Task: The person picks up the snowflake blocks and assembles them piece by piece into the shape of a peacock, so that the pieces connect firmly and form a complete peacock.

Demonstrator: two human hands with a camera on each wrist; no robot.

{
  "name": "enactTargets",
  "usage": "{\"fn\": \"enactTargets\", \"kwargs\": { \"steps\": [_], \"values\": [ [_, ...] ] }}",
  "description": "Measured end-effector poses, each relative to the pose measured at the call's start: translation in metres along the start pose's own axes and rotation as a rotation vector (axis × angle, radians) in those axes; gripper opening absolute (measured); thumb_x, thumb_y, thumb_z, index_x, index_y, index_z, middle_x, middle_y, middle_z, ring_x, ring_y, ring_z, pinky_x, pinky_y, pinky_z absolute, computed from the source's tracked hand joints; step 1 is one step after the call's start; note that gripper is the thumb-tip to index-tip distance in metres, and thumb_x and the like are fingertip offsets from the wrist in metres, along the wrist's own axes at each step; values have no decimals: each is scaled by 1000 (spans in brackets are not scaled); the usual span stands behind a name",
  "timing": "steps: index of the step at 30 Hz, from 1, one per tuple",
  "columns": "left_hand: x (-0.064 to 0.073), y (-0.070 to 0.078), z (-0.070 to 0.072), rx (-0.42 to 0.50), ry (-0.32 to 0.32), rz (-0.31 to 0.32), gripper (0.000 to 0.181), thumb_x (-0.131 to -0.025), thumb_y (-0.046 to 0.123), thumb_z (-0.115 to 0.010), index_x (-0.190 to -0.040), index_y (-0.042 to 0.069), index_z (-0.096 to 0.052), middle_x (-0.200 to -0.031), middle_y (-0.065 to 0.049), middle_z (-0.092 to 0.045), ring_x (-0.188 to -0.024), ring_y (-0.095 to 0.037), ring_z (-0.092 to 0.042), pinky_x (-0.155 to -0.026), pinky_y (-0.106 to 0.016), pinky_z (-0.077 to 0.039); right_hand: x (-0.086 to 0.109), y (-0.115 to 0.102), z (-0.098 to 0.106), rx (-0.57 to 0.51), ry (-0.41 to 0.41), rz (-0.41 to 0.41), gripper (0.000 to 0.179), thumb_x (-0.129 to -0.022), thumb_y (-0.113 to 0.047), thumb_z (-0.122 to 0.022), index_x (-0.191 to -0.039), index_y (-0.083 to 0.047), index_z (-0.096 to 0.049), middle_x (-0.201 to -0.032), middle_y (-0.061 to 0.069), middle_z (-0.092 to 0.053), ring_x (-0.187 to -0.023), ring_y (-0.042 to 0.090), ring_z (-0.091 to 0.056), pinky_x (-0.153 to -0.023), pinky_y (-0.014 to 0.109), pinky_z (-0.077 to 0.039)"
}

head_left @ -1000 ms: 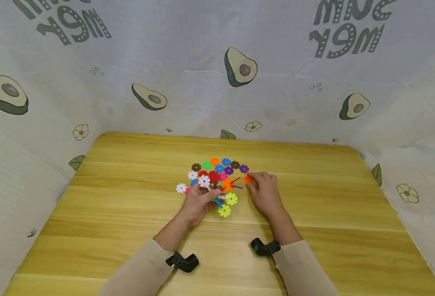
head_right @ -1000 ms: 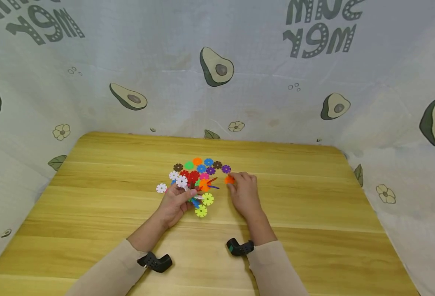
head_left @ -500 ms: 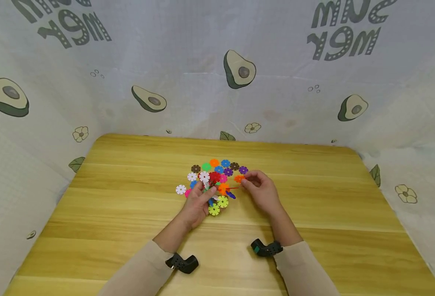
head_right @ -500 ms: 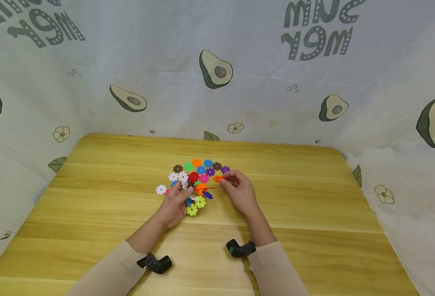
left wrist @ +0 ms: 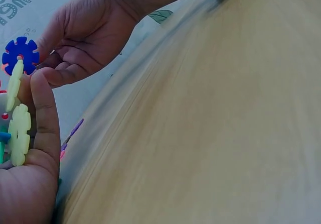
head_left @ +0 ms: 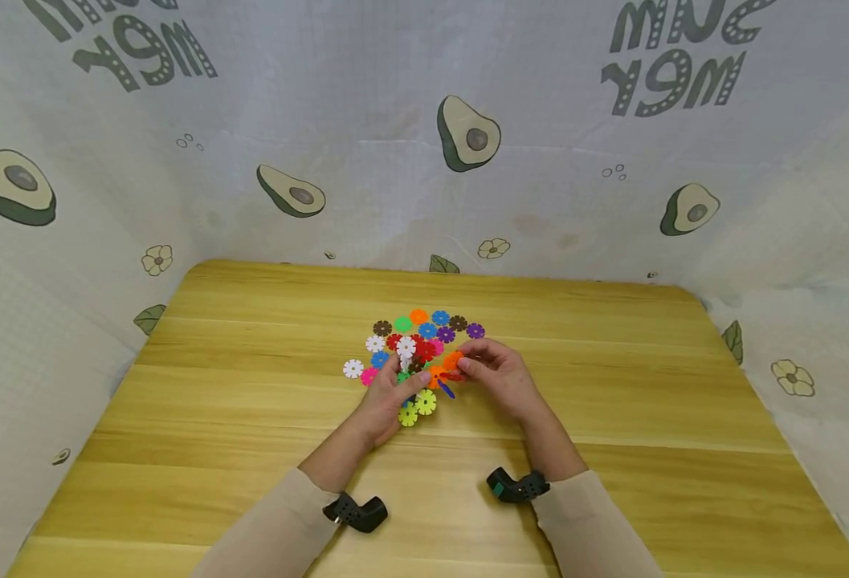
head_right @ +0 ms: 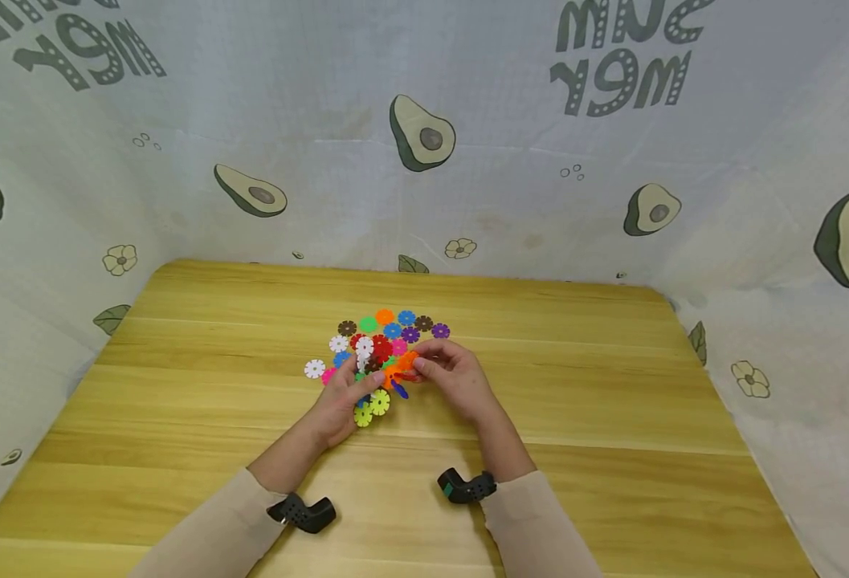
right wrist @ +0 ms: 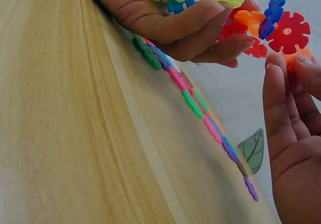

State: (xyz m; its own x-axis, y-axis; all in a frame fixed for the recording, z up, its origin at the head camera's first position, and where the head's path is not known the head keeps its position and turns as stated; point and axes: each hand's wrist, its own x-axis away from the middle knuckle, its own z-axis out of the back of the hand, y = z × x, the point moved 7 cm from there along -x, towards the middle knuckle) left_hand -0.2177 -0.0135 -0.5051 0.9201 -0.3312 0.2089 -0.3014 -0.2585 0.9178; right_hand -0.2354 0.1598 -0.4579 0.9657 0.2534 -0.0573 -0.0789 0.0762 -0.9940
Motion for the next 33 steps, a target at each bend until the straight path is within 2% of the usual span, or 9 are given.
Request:
{"fn": "enactTargets", "kwargs": {
  "steps": [9,13,18,20,24,26,28,30,33],
  "values": [
    [0,0,1,-14,0,4,100,-98,24,-65,-161,-1,8,-170,-23,7,-157,-45,-9,-127,-53,-24,0,2,-6,28,-21,-23,21,-98,0,-63,-114,14,-62,-92,-10,-70,-85,5,-72,-81,23,-63],
    [0,1,1,11,-16,-6,92,-99,21,-65,-163,5,-1,-170,-23,-13,-148,-48,-34,-106,-49,-55,0,2,-8,38,-6,-15,20,-98,0,-64,-113,13,-64,-93,-7,-71,-84,5,-73,-80,23,-63],
    [1,2,1,42,-32,-20,83,-100,16,-63,-163,10,-9,-161,-26,-32,-121,-33,-64,-79,-33,-65,1,0,-12,84,4,25,17,-97,2,-65,-109,13,-66,-99,16,-71,-83,3,-70,-79,20,-62],
    [1,3,1,39,-30,-28,83,-100,16,-64,-162,8,-9,-162,-27,-29,-119,-28,-65,-82,-32,-64,1,-1,-13,92,4,31,16,-97,2,-65,-108,13,-66,-101,21,-70,-83,2,-70,-79,19,-62],
    [1,2,3,-12,15,-29,92,-99,21,-66,-163,3,-2,-170,-24,-6,-153,-40,-31,-122,-51,-38,0,3,-6,140,57,20,19,-98,-6,-66,-111,7,-69,-107,22,-71,-90,6,-68,-82,18,-59],
    [2,2,3,-35,30,-18,99,-99,27,-64,-161,1,10,-170,-20,14,-158,-43,4,-129,-59,-10,-1,7,3,218,137,18,20,-101,-14,-66,-113,1,-71,-113,20,-71,-98,11,-67,-86,20,-58],
    [2,3,1,8,17,-10,98,-101,27,-58,-160,1,16,-169,-19,19,-157,-43,14,-128,-61,1,-1,11,13,350,223,36,20,-101,-17,-65,-115,-4,-73,-120,15,-71,-106,19,-64,-90,27,-56],
    [2,5,-2,72,-11,-24,91,-103,23,-52,-160,1,16,-170,-21,12,-158,-42,11,-129,-59,3,-2,15,20,505,278,53,22,-101,-16,-64,-119,-7,-73,-131,12,-68,-120,28,-59,-101,39,-53],
    [2,9,-4,142,-29,-54,73,-105,18,-47,-158,2,1,-160,-20,-26,-154,-37,-15,-132,-53,-4,-5,20,21,766,248,82,31,-102,-12,-59,-132,-7,-66,-149,15,-56,-138,41,-45,-115,58,-39]
  ]
}}
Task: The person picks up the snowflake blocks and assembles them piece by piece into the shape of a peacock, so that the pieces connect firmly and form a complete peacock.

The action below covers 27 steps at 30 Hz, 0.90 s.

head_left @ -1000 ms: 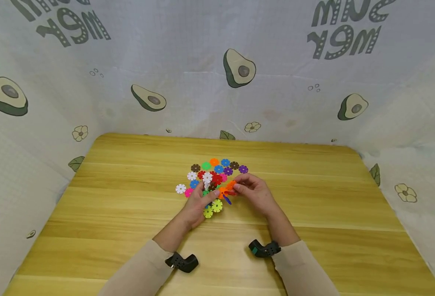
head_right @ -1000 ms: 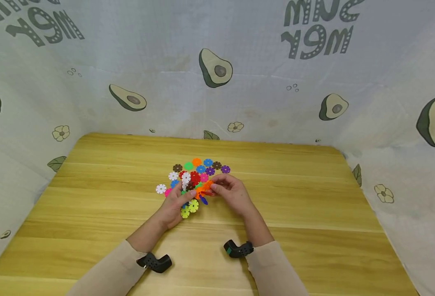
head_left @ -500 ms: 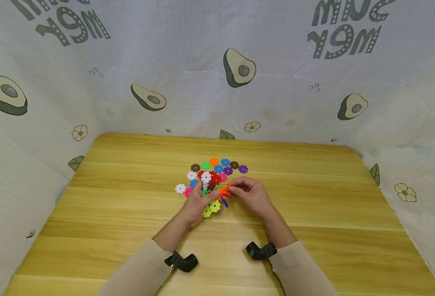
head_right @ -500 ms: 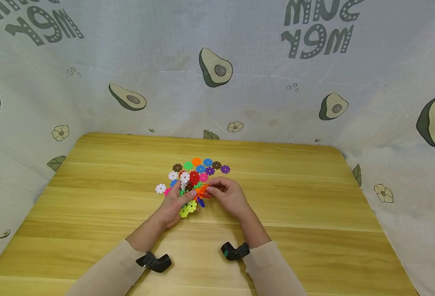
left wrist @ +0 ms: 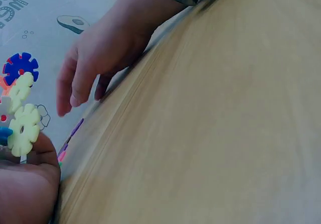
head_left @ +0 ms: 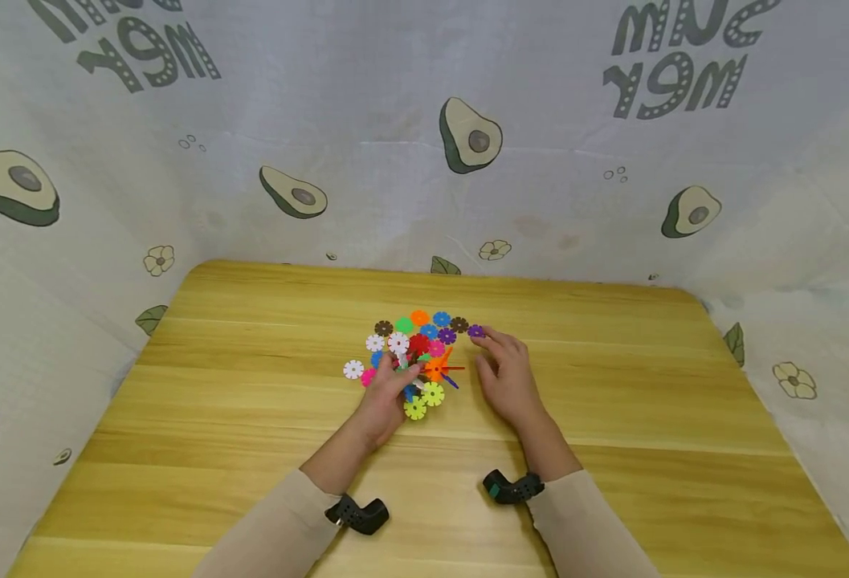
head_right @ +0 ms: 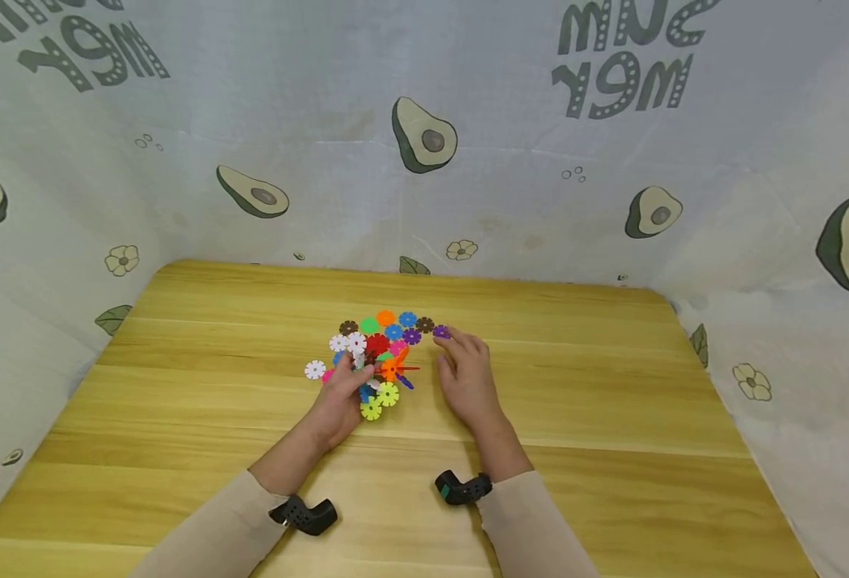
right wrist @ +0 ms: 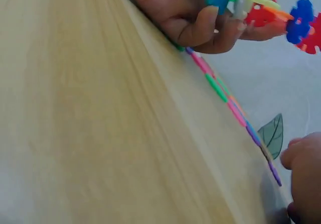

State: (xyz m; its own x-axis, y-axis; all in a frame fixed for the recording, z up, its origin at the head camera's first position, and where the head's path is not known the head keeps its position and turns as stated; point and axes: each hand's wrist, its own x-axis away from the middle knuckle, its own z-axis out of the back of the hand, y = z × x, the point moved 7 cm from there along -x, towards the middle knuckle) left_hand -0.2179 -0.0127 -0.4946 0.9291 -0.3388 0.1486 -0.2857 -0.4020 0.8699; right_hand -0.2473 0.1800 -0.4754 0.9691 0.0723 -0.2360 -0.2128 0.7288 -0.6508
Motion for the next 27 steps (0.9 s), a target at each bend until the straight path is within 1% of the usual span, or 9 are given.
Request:
{"fn": "enactTargets", "kwargs": {
  "steps": [2,4,7,9,11,14,18,22,27],
  "values": [
    [0,2,-2,28,-14,-22,64,-105,15,-48,-155,4,-9,-150,-14,-40,-146,-29,-31,-132,-48,-14,0,-2,-4,131,-42,55,37,-103,-12,-56,-140,-6,-60,-154,17,-51,-146,46,-35,-122,63,-28],
    [0,2,-2,42,-15,-37,59,-105,13,-51,-152,3,-17,-147,-13,-47,-137,-22,-42,-128,-41,-25,0,-4,-6,197,-67,91,39,-104,-15,-56,-141,-5,-59,-152,18,-53,-146,46,-36,-125,62,-24],
    [0,2,0,79,-2,-53,50,-104,9,-54,-147,4,-28,-143,-9,-54,-125,-12,-51,-115,-29,-41,0,-6,-4,177,-35,83,32,-102,-18,-61,-131,-4,-66,-135,16,-67,-139,43,-46,-123,57,-30],
    [-1,1,1,119,17,-57,39,-103,5,-56,-137,6,-35,-128,-4,-61,-111,-10,-58,-102,-22,-50,0,-4,-1,134,8,43,27,-100,-18,-66,-123,-5,-71,-125,16,-71,-132,41,-51,-118,56,-38],
    [-1,0,3,170,40,-47,35,-102,2,-57,-129,10,-37,-115,3,-61,-99,-9,-62,-93,-20,-55,1,-1,1,128,42,-12,27,-98,-21,-70,-120,-6,-72,-122,18,-68,-127,41,-49,-110,56,-43],
    [-1,-2,5,213,76,-31,37,-100,0,-60,-126,10,-35,-110,3,-59,-94,-10,-65,-89,-20,-58,2,2,2,183,37,-81,34,-98,-25,-70,-126,-6,-70,-124,22,-59,-122,42,-44,-103,55,-42],
    [-2,-1,7,197,90,-43,30,-101,4,-60,-122,6,-39,-108,1,-60,-94,-9,-65,-86,-20,-58,3,3,1,207,-3,-139,36,-99,-29,-67,-128,-7,-68,-126,23,-55,-121,41,-40,-101,54,-38],
    [-3,0,6,205,72,-61,15,-103,4,-57,-112,8,-46,-106,2,-63,-94,-8,-68,-89,-22,-59,4,1,-1,178,-22,-160,36,-99,-30,-67,-127,-7,-68,-129,23,-53,-123,41,-38,-102,55,-38],
    [-2,0,7,252,64,-52,12,-100,-1,-60,-108,6,-57,-103,0,-70,-92,-11,-72,-93,-24,-60,4,-1,-4,178,-47,-145,38,-99,-33,-68,-127,-7,-67,-131,23,-52,-125,41,-38,-103,56,-38]
  ]
}}
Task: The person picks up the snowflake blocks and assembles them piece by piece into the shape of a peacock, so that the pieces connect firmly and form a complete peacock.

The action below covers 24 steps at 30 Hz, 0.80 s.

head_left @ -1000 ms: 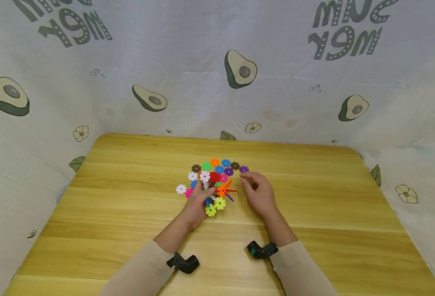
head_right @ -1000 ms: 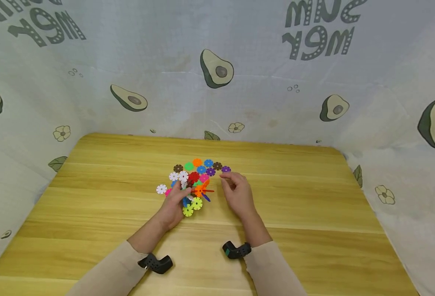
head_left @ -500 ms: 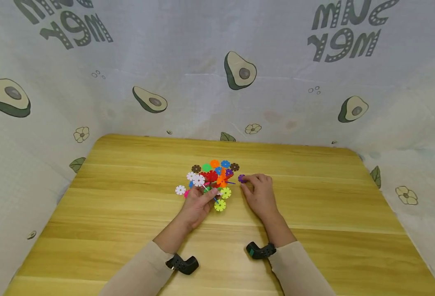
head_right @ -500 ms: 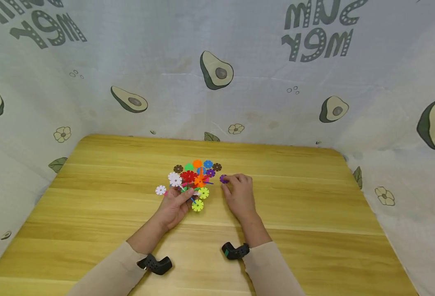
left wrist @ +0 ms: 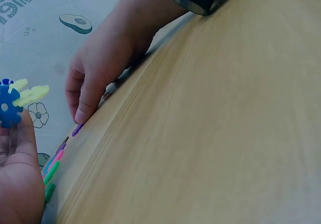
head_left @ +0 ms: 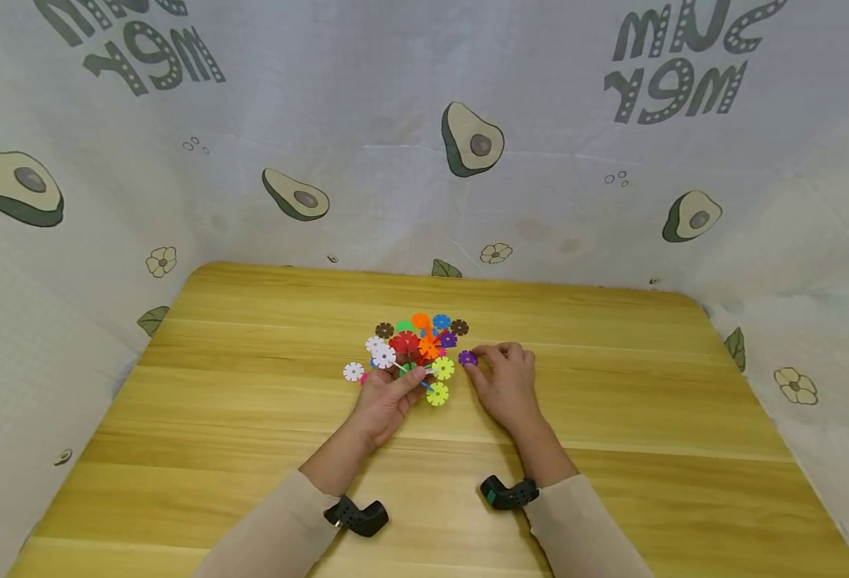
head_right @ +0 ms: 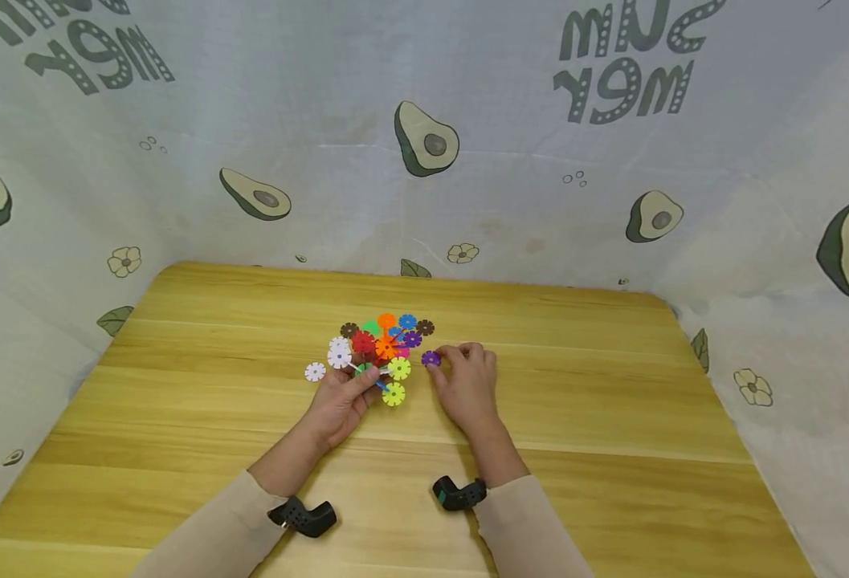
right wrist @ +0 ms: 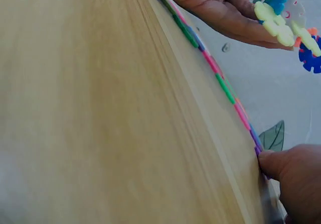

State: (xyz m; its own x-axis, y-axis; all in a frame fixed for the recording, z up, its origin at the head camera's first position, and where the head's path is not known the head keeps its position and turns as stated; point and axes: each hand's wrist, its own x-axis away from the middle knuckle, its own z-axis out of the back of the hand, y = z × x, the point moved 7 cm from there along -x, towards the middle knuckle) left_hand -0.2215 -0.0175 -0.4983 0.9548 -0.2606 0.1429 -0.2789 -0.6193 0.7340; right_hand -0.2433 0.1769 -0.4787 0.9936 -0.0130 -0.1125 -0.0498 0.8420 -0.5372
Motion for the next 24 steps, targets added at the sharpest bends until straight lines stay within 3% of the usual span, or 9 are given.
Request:
{"fn": "enactTargets", "kwargs": {
  "steps": [4,7,12,16,19,24],
  "values": [
    [1,-1,1,17,6,12,21,-97,-3,-64,-115,6,-63,-103,-1,-73,-96,-14,-74,-96,-27,-60,0,-1,-1,-81,0,23,33,-95,-26,-73,-120,-5,-67,-129,20,-58,-122,39,-43,-103,54,-39],
    [2,0,1,13,8,13,25,-98,-3,-63,-122,4,-60,-105,0,-72,-99,-14,-72,-97,-29,-60,0,-2,-2,-174,-5,39,25,-95,-20,-73,-114,-6,-67,-119,16,-67,-111,33,-52,-96,46,-46],
    [1,0,2,0,10,5,28,-101,-1,-59,-127,8,-56,-107,1,-72,-101,-13,-71,-97,-30,-60,1,-6,-2,-498,17,41,13,-97,-12,-70,-108,-5,-66,-101,13,-70,-87,19,-62,-75,26,-54],
    [1,0,2,-9,13,5,24,-102,0,-58,-123,12,-57,-108,2,-73,-101,-13,-71,-94,-29,-61,1,-9,1,-760,49,54,15,-96,-3,-69,-109,3,-64,-102,20,-67,-84,11,-64,-73,19,-56],
    [1,-1,2,-10,17,14,22,-102,2,-58,-121,12,-57,-106,2,-73,-101,-13,-71,-92,-29,-62,1,-10,0,-826,40,71,15,-96,0,-68,-107,7,-62,-103,23,-66,-86,6,-66,-78,17,-58],
    [1,-3,2,-12,12,46,20,-102,6,-61,-121,4,-55,-99,0,-73,-92,-13,-72,-88,-30,-63,3,-14,-2,-837,3,119,14,-98,-2,-66,-108,7,-62,-106,27,-68,-91,4,-68,-85,18,-59]
  ]
}}
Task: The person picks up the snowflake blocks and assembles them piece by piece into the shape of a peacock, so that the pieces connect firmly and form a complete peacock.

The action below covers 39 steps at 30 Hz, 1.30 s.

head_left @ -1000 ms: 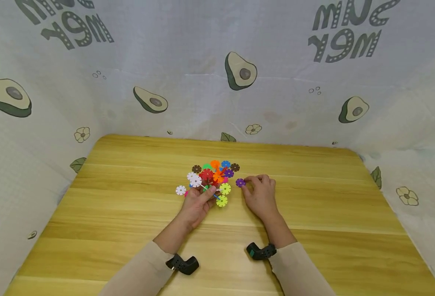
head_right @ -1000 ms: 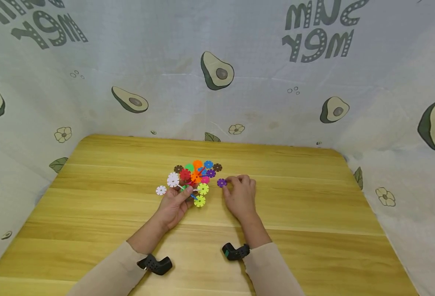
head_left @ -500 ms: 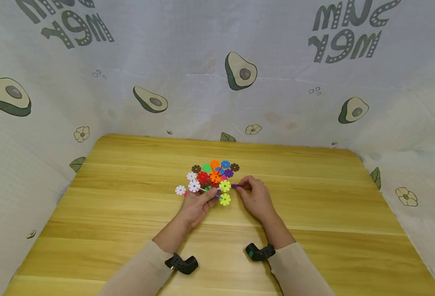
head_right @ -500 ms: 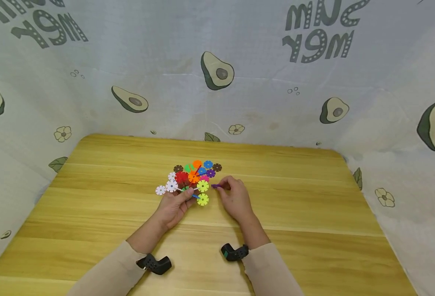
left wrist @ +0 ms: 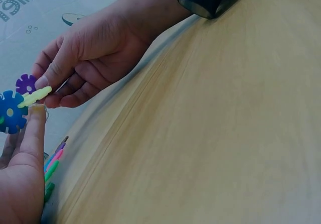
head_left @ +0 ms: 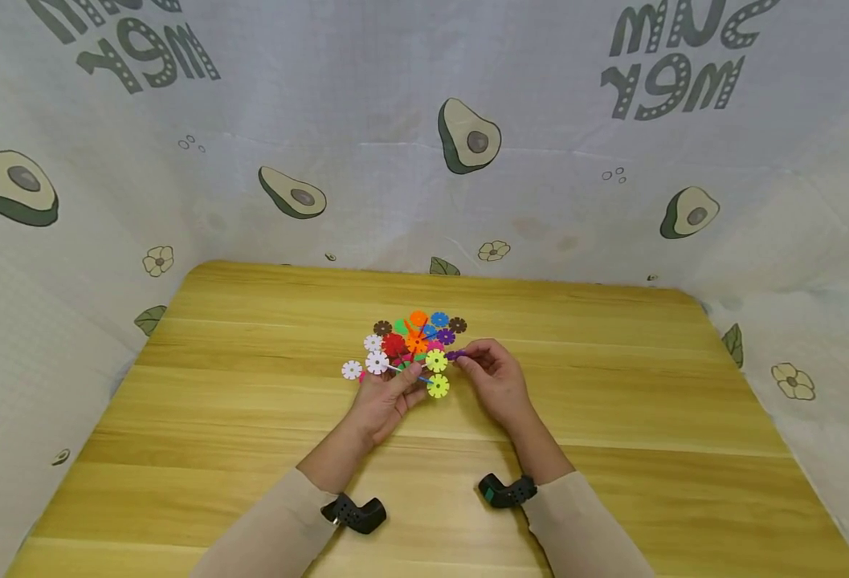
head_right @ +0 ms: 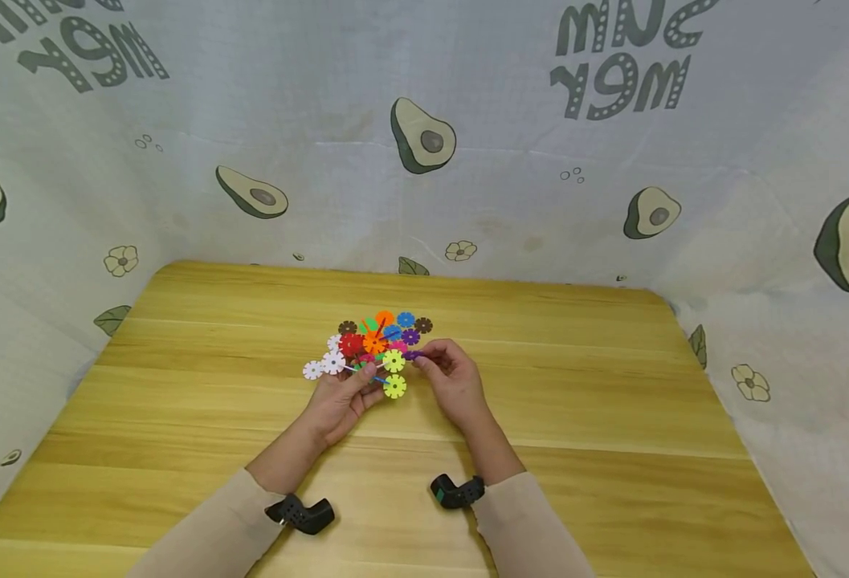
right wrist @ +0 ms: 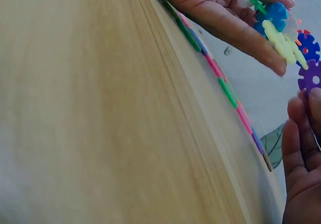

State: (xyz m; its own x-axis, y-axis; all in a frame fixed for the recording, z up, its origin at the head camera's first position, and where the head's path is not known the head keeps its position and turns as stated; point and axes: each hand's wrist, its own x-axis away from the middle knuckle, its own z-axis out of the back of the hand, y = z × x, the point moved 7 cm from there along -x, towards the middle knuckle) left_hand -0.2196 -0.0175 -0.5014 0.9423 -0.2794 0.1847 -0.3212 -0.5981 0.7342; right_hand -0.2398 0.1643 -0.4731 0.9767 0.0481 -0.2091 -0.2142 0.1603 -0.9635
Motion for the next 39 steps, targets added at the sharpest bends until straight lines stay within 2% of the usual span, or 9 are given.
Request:
{"fn": "enactTargets", "kwargs": {
  "steps": [8,15,19,28,33,36,39],
  "values": [
    [0,-1,0,-27,-29,41,6,-104,9,-59,-108,7,-63,-96,0,-73,-88,-13,-72,-87,-30,-64,0,-2,-3,57,-48,55,9,-100,-1,-62,-107,3,-64,-106,22,-68,-94,6,-68,-87,19,-59],
    [0,-1,0,-49,-54,72,9,-105,9,-55,-114,6,-58,-96,0,-72,-88,-11,-71,-86,-28,-63,1,-5,-5,100,-118,88,8,-102,-3,-57,-107,1,-62,-107,19,-67,-97,6,-67,-90,19,-59],
    [1,-2,1,-52,-60,87,10,-103,13,-61,-110,6,-61,-97,0,-73,-89,-11,-72,-87,-27,-63,2,-5,-6,105,-137,81,8,-103,-3,-57,-107,1,-62,-108,20,-67,-98,3,-67,-91,18,-58],
    [0,-4,3,-57,-39,91,18,-103,12,-61,-116,0,-59,-100,0,-70,-91,-12,-70,-89,-28,-63,3,-7,-6,91,-137,72,7,-101,-1,-58,-106,3,-62,-107,22,-67,-98,3,-66,-91,18,-58],
    [1,-4,1,-71,-66,94,21,-102,13,-63,-119,2,-60,-100,1,-72,-93,-12,-71,-90,-29,-63,4,-10,-6,126,-118,113,6,-100,0,-60,-104,1,-65,-105,20,-70,-98,2,-66,-92,16,-57],
    [2,-3,0,-72,-70,91,18,-102,14,-64,-115,3,-63,-99,1,-73,-92,-11,-71,-89,-28,-63,4,-10,-5,138,-85,117,6,-100,-1,-62,-103,0,-66,-103,18,-71,-96,1,-65,-90,15,-56],
    [2,-4,-1,-67,-58,82,11,-101,15,-65,-108,7,-66,-97,2,-74,-90,-12,-71,-87,-30,-64,2,-6,-5,121,-36,85,7,-98,-3,-66,-105,0,-67,-104,19,-73,-96,3,-66,-89,16,-56]
  ]
}}
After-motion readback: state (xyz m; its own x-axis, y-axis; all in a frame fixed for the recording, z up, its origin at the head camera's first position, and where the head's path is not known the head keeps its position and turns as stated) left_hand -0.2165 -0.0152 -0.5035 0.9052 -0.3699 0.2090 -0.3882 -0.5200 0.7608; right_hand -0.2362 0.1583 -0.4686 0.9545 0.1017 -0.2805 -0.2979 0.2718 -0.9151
